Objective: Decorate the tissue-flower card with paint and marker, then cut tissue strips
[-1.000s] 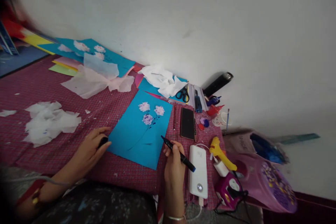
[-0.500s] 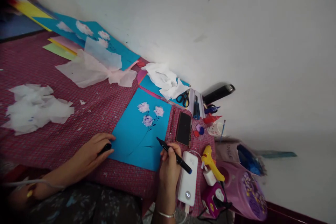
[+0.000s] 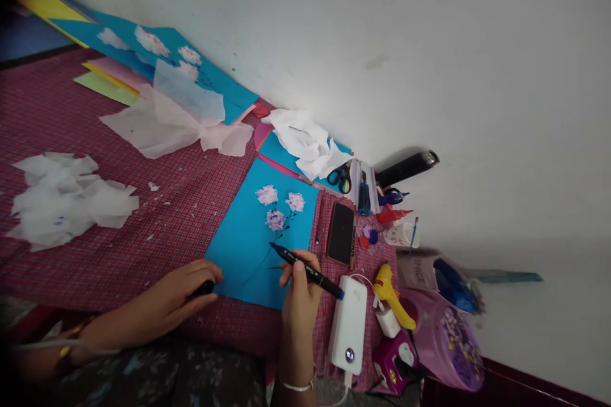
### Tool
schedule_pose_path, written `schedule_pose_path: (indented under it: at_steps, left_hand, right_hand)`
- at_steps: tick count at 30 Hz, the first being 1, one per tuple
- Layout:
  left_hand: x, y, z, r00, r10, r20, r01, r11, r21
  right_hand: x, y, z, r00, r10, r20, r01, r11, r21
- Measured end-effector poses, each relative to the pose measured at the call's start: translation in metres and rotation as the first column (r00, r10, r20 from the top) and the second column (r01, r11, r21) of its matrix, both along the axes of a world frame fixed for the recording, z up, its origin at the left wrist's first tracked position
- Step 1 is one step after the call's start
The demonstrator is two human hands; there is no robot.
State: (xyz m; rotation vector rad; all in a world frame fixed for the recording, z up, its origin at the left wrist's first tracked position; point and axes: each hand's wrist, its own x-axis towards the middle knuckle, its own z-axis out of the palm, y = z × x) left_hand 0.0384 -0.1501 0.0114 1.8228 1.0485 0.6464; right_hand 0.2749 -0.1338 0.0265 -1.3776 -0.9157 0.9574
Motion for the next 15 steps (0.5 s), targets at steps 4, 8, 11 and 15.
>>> schedule_pose_path:
  at_steps: [4,8,11,15]
  left_hand:
    - [0.000,0.005,0.001,0.998,-0.065,0.026,0.066,0.995,-0.072]
    - [-0.002,0.010,-0.002,0.996,-0.074,0.044,0.082,0.975,-0.208]
    - [-0.004,0.013,-0.001,0.990,-0.016,0.141,0.061,0.946,-0.319]
    - [-0.006,0.017,0.000,0.958,0.113,0.262,0.043,0.851,-0.524]
  right_hand:
    - [-0.015,0.005,0.002,0.990,0.012,0.138,-0.004,0.998,-0.056]
    - [-0.028,0.009,0.006,0.953,0.101,0.285,-0.081,0.993,-0.083]
    - [-0.033,0.013,0.005,0.922,0.110,0.370,-0.082,0.993,-0.090]
    - [-0.037,0.018,-0.002,0.885,0.066,0.461,-0.043,0.997,-0.059]
